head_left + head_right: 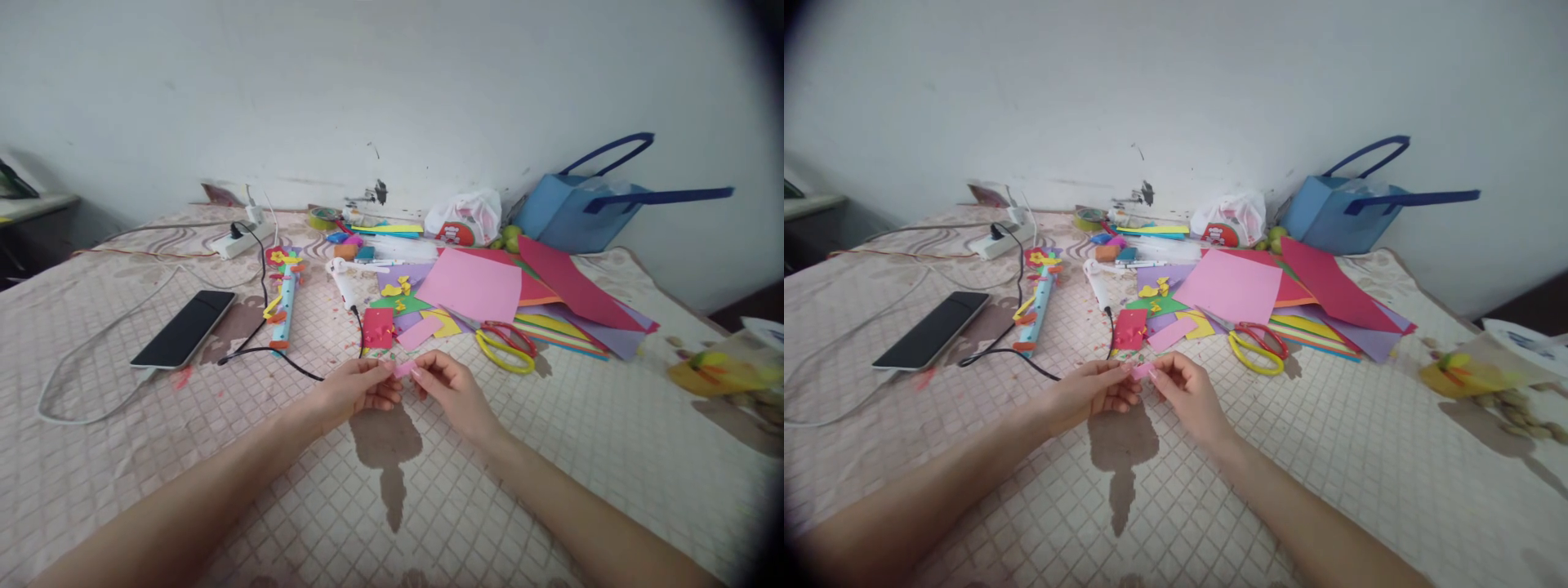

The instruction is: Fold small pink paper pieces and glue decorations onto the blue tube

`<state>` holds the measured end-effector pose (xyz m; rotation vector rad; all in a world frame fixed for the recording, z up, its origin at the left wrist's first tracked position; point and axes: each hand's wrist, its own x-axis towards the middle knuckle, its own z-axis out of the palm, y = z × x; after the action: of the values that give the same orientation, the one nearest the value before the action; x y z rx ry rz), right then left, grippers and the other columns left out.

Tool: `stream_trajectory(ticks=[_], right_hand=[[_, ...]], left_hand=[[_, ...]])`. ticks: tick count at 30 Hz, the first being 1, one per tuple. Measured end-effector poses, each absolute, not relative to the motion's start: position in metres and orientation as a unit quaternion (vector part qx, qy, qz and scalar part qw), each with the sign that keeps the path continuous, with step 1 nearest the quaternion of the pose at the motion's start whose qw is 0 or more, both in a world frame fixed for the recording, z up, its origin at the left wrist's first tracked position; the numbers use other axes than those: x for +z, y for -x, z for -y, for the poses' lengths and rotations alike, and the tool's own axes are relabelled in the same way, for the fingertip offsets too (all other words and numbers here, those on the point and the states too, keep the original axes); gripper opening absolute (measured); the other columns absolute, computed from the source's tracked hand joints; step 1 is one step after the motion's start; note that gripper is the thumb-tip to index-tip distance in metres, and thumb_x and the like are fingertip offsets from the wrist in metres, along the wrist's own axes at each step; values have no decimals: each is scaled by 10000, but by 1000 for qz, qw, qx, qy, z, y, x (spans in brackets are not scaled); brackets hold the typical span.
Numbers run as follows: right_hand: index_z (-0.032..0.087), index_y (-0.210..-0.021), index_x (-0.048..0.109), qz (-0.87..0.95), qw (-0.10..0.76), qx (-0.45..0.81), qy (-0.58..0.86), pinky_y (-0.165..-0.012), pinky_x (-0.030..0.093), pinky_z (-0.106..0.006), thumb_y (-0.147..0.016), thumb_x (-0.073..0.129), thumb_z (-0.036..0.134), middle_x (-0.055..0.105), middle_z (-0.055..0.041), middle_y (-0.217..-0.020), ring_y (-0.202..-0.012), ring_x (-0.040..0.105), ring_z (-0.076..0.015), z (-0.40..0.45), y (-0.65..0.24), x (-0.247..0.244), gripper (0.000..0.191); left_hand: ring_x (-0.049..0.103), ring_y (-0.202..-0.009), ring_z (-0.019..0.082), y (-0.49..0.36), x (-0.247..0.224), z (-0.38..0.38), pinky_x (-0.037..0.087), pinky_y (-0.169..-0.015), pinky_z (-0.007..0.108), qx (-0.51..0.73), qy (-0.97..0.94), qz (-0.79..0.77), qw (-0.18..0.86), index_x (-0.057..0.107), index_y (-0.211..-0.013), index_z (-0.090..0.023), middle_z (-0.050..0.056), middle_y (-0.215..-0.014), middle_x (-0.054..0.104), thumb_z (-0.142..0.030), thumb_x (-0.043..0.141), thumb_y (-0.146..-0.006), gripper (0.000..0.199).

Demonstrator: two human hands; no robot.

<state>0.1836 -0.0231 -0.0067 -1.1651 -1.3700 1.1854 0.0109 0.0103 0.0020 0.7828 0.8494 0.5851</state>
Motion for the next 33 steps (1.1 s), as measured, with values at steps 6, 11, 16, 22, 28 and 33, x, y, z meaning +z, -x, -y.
stream_trajectory(ticks=[6,11,16,22,28,33], right_hand=[[182,-772,569,541,476,515,464,-562,391,-240,-812,584,311,536,26,-654,-576,474,-102,25,-182,-7,136],[185,-791,589,554,458,518,462,-554,384,-246,-815,578,316,557,10,-701,-581,473,-105,25,-182,-8,134],[191,-791,590,558,456,511,468,-550,391,-250,-805,589,338,554,13,-684,-574,475,-109,25,-182,-7,148],[190,-796,599,571,451,506,462,-560,399,-249,-812,585,320,566,10,-698,-592,485,-108,25,-182,-6,131],[194,-834,588,545,459,530,460,-575,417,-257,-792,605,317,582,2,-729,-616,511,-118,26,-181,-5,132],[193,-839,577,529,470,534,462,-568,415,-256,-780,615,301,569,7,-724,-593,504,-110,27,-180,-6,129]], left_hand=[[624,-596,115,-12,4,-11,498,-571,209,253,-364,-403,801,607,-724,-71,97,-709,653,-377,496,-866,355],[622,-591,104,-10,1,-10,494,-593,200,228,-373,-387,812,610,-771,-85,83,-675,663,-317,576,-828,242],[628,-610,108,-9,-1,-11,493,-594,204,232,-371,-376,817,601,-767,-105,72,-686,666,-306,631,-786,204],[618,-638,99,-8,0,-12,495,-598,201,247,-380,-361,815,603,-811,-113,57,-767,652,-298,671,-747,207],[594,-625,85,-8,2,-11,473,-571,191,244,-422,-364,793,581,-782,-113,45,-761,633,-375,702,-699,300],[590,-600,80,-9,3,-10,463,-563,189,241,-432,-379,782,578,-785,-119,35,-717,632,-397,699,-693,317]])
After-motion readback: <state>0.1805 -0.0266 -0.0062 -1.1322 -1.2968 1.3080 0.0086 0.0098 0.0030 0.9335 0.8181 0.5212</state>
